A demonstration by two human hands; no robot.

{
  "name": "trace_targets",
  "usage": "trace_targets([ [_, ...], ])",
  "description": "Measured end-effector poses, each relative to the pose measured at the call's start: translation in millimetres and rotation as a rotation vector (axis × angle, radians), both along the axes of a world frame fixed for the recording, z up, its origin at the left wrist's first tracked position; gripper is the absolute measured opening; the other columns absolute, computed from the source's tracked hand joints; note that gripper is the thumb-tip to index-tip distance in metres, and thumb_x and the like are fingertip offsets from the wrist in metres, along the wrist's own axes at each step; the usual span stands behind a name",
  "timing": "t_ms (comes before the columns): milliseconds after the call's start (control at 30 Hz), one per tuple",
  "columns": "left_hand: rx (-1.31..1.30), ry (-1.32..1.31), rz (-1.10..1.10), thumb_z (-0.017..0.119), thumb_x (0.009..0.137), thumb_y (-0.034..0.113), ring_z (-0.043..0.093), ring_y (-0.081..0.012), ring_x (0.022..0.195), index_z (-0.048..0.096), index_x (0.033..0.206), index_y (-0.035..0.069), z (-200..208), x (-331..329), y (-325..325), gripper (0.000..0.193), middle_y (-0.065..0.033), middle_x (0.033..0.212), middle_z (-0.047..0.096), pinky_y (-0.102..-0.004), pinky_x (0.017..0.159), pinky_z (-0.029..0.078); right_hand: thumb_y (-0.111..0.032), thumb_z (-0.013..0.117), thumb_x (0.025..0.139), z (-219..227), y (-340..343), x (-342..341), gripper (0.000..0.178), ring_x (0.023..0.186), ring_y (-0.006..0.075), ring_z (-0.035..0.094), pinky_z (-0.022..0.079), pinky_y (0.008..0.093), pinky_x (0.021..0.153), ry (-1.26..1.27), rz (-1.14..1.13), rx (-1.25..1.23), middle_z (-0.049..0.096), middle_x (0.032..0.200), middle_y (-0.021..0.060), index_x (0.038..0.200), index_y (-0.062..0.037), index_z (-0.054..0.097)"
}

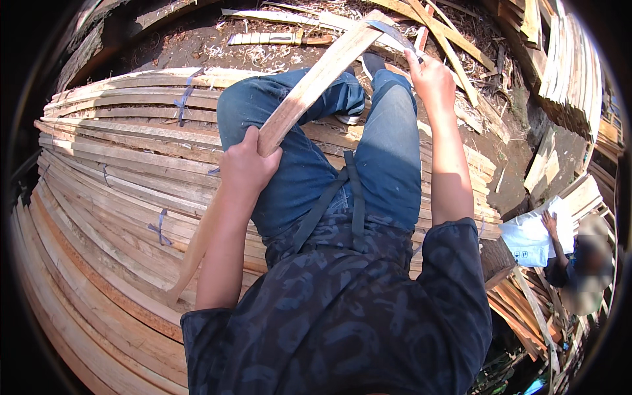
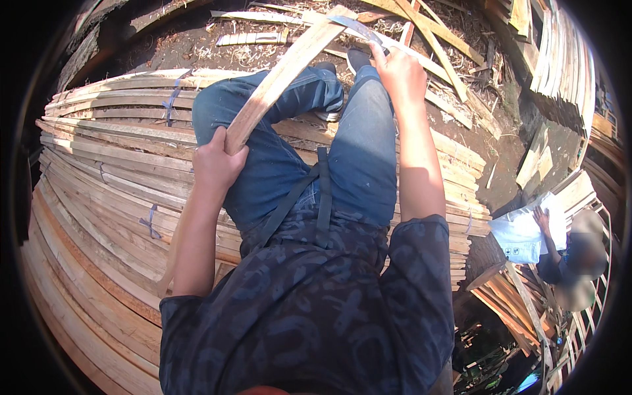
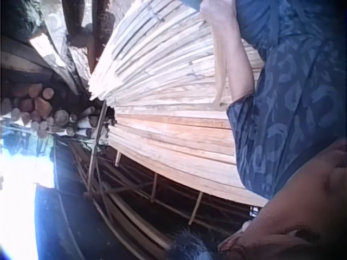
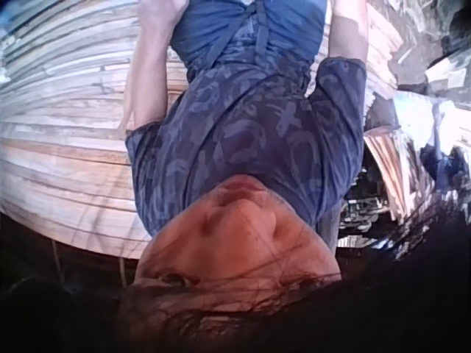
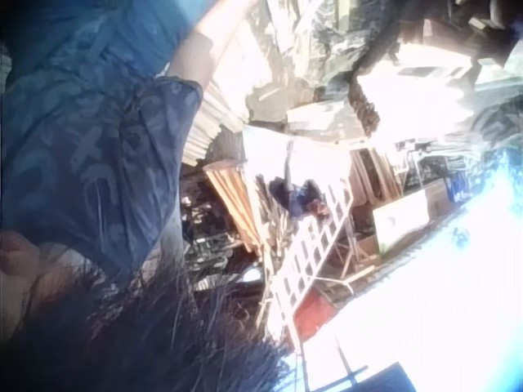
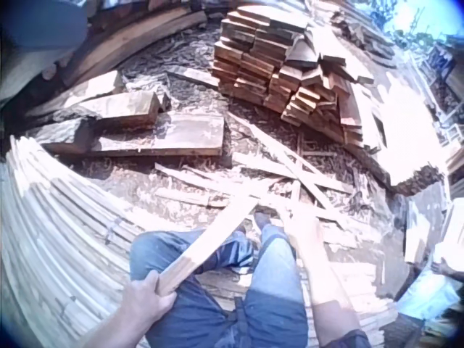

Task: The person sits cross-legged on the ground and uses a curved knife to shave thin strips off a long wooden stick held between their legs. The person repeatedly draws the knife along the length of the stick to smooth its surface.

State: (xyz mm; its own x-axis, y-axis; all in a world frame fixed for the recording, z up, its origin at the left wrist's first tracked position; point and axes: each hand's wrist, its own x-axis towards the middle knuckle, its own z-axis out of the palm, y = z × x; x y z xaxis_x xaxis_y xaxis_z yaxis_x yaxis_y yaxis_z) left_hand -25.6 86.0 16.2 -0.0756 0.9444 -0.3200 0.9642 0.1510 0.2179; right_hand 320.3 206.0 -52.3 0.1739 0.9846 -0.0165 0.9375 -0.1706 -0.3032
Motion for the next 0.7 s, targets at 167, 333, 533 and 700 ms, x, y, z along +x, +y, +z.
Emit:
trace_targets([
  [167, -0.053, 0.029, 0.004, 0.075, 0.072, 0.040, 0.068, -0.0432, 0.073, 0.056, 0.093, 0.008, 8, 7, 6, 0.043, -0.0227, 0.074, 0.068, -0.0524, 0.066, 0.055, -0.062, 0.050, 0.092, 0, 6, 7, 0.060, 0.073, 0.0393, 0.069, 0.055, 0.0469, 0.065, -0.087, -0.022, -0.027, 0.067, 0.072, 0.0226, 0.090, -0.0076, 0.075],
  [333, -0.046, 0.013, -0.001, 0.076, 0.072, 0.039, 0.068, -0.0437, 0.073, 0.056, 0.092, 0.007, 6, 3, 3, 0.043, -0.0228, 0.073, 0.068, -0.0529, 0.066, 0.054, -0.055, 0.056, 0.092, 19, -24, -25, 0.050, 0.066, 0.0365, 0.068, 0.055, 0.0470, 0.059, -0.116, 0.211, -0.004, 0.066, 0.068, 0.0204, 0.085, -0.0086, 0.072],
  [533, -0.004, -0.016, -0.022, 0.076, 0.071, 0.038, 0.067, -0.0436, 0.073, 0.056, 0.092, 0.007, 7, 0, -2, 0.042, -0.0227, 0.073, 0.068, -0.0532, 0.066, 0.054, -0.061, 0.050, 0.093, 9, 11, 30, 0.065, 0.084, 0.0417, 0.068, 0.054, 0.0484, 0.074, 0.017, -0.201, -0.122, 0.068, 0.082, 0.0266, 0.090, -0.0001, 0.073],
  [700, -0.001, 0.013, 0.001, 0.075, 0.072, 0.038, 0.068, -0.0435, 0.073, 0.056, 0.092, 0.007, 11, 3, 5, 0.041, -0.0222, 0.074, 0.068, -0.0537, 0.067, 0.054, -0.056, 0.051, 0.094, 3, -5, 87, 0.063, 0.082, 0.0396, 0.068, 0.050, 0.0472, 0.073, 0.068, -0.370, -0.070, 0.068, 0.080, 0.0263, 0.083, 0.0026, 0.071],
])
